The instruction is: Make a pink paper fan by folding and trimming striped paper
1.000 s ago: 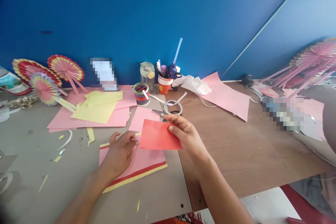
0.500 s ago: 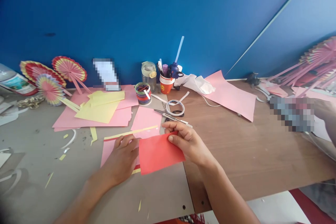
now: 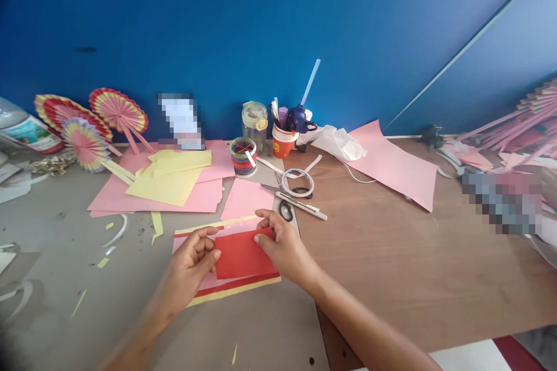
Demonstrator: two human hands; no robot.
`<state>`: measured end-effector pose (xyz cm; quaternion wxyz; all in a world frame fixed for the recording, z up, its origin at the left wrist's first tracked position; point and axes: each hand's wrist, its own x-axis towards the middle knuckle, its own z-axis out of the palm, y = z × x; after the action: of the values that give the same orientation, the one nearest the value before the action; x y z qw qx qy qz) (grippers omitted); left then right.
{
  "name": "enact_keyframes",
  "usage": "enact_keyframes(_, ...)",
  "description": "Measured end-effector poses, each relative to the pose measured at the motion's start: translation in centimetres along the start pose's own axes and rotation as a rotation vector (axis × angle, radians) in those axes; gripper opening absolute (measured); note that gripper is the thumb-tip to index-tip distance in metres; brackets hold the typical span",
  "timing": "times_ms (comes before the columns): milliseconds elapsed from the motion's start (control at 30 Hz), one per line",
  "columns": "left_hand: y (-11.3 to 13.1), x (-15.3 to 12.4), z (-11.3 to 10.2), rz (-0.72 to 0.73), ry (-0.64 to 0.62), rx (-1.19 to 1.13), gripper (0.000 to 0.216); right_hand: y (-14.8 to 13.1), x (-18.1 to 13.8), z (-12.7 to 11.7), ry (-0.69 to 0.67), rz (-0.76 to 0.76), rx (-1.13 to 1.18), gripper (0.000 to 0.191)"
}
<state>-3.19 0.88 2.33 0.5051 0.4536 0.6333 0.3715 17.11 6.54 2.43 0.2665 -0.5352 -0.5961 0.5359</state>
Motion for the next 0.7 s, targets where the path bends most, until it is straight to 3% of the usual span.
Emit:
enact_keyframes(133, -0.2, 0.5, 0.7, -0.032, 0.082, 0.008, 0.03, 0.8, 0.5, -0.3, 0.068, 0.018, -0.018, 0.054)
enact_keyframes(267, -0.3, 0.9, 0.8, -0.036, 0.112, 0.047, 0.027, 1.5, 0.3, -0.6, 0.113, 0.021, -0.104, 0.043)
enact_keyframes(400, -1.2, 0.9, 1.1, 0.034, 0.152, 0.196, 0.017, 2.1, -0.2, -0.3, 0.187, -0.096, -0.23, 0.031)
enact_keyframes(533, -2.5, 0.5, 1.3, 0.272, 0.21, 0.423, 0.005, 2.6, -0.4, -0.1, 0.265, -0.225, -0.393, 0.005)
enact_keyframes(700, -3.4, 0.9, 0.8, 0.625, 0.226, 0.672, 0.022, 2.7, 0.0, -0.6, 0.183, -0.407, -0.523, 0.016)
